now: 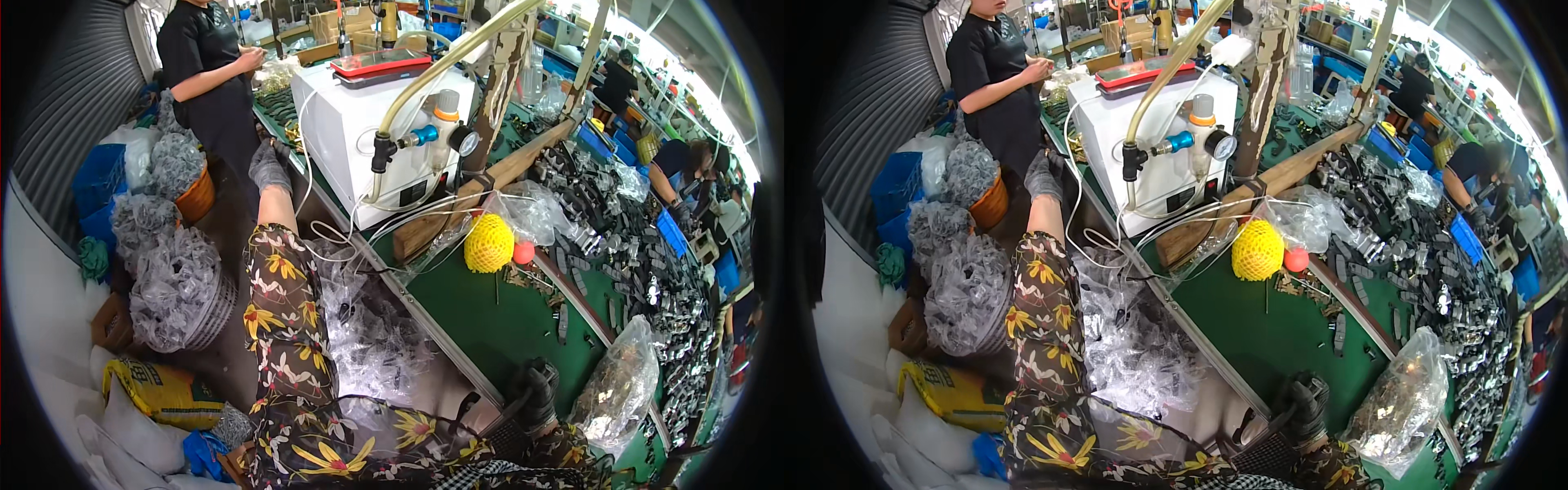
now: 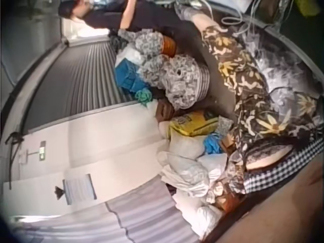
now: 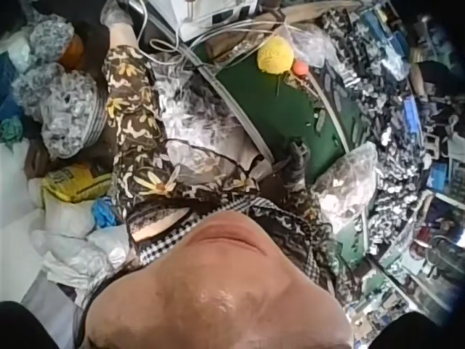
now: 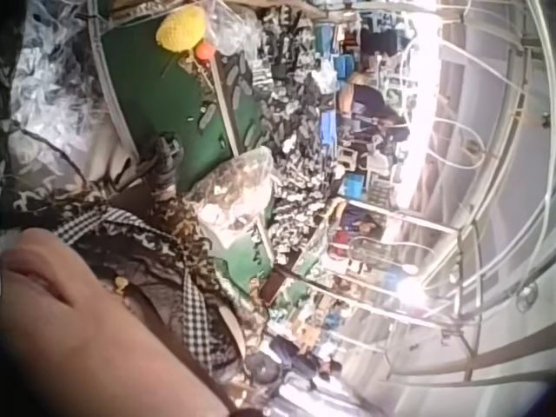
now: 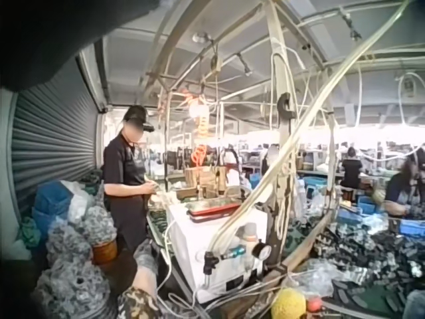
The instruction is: Packaging small metal components into plastic bags at an assembly station.
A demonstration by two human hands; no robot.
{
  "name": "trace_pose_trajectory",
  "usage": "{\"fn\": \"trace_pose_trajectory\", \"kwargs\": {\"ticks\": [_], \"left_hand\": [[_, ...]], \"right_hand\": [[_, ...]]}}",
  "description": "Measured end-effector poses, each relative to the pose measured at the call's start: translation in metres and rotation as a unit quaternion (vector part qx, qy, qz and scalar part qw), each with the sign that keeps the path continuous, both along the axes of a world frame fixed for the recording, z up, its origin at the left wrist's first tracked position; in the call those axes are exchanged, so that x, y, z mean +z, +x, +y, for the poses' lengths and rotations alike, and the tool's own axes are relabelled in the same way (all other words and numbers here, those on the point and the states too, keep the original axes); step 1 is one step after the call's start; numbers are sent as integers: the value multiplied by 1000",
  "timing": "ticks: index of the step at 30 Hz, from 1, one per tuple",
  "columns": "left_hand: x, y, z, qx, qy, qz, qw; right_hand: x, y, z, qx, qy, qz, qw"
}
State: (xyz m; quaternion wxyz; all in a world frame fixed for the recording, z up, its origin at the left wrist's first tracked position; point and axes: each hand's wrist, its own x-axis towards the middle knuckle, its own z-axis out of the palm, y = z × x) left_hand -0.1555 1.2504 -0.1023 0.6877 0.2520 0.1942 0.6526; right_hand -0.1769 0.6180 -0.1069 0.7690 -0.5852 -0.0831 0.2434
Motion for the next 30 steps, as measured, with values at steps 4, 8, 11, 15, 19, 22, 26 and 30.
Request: {"fn": "trace_pose_trajectory", "kwargs": {"ticks": [4,8,11,15,19,22,26,30], "left_hand": [[-10,16,2,-6,-31,-3,999],[-23,21,22,-18,-8,-7,1000],[-33,20,57,-42,-69,26,996],[-60,40,85,-79,-25,226,971],[-76,54,132,-81,-133,195,968],[-36,28,157,-44,-96,225,969],[-62,47,135,-71,-96,236,964],[-83,25,111,-82,-81,275,955]], "right_hand": [[1,-2,0,-22,15,28,999],[-2,-1,4,-26,6,53,998],[-4,0,7,-34,-20,46,998],[-10,1,0,-54,-33,-22,998],[-2,-6,16,-93,-47,-12,995],[3,0,8,-41,-25,-2,999],[-4,-2,2,-72,-35,29,996],[-14,5,2,-28,-13,-3,1000]]}}
